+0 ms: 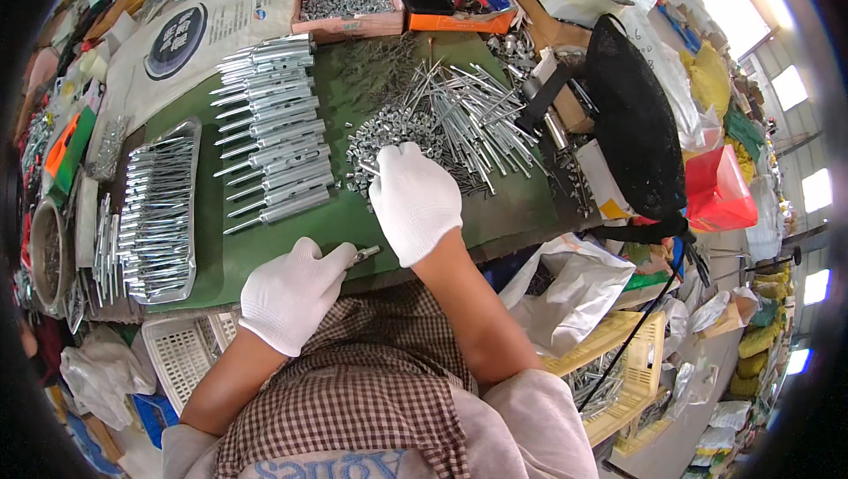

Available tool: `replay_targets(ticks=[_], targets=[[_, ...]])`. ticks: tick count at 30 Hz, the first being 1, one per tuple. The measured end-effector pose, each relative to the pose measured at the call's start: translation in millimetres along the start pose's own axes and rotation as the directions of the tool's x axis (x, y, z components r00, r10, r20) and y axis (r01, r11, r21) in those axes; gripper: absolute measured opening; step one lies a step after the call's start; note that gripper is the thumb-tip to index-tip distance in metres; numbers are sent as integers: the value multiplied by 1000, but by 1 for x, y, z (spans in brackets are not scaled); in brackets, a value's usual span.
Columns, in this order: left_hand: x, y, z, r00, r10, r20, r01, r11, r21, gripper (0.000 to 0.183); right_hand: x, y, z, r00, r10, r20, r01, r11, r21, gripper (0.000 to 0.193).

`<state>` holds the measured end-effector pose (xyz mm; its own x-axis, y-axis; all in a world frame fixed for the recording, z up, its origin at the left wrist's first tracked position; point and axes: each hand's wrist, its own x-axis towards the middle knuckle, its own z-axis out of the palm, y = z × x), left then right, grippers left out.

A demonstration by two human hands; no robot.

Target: The person puts on a pair of white gloves by hand and assembles metal components by inserting small pins and fasteners into metal rods.

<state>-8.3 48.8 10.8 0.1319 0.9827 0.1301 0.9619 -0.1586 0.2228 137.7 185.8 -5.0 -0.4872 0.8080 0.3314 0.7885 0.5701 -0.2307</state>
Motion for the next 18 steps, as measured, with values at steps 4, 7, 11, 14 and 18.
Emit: replay_targets(ticks=[4, 7, 11, 14, 18], targets=[[-2, -1, -1, 998, -55, -5, 55, 998, -21, 17, -20, -4, -11, 997, -20, -72, 43, 941, 336, 13], [2, 2, -1, 999, -52, -6, 52, 999, -12, 19, -50, -7, -19, 999, 18, 41, -40, 753, 656, 11], [1, 4, 0, 998, -63, 8, 63, 997, 42, 21, -64, -15, -17, 996, -28, 87, -25, 831, 556, 10], [-2, 1, 5, 998, -42, -56, 43, 999, 8, 21, -65, -14, -16, 994, -113, 4, 96, 864, 494, 11], [-2, 1, 4, 998, -46, -50, 47, 999, 0, 19, -57, -3, -23, 981, 193, 15, -174, 842, 510, 11]])
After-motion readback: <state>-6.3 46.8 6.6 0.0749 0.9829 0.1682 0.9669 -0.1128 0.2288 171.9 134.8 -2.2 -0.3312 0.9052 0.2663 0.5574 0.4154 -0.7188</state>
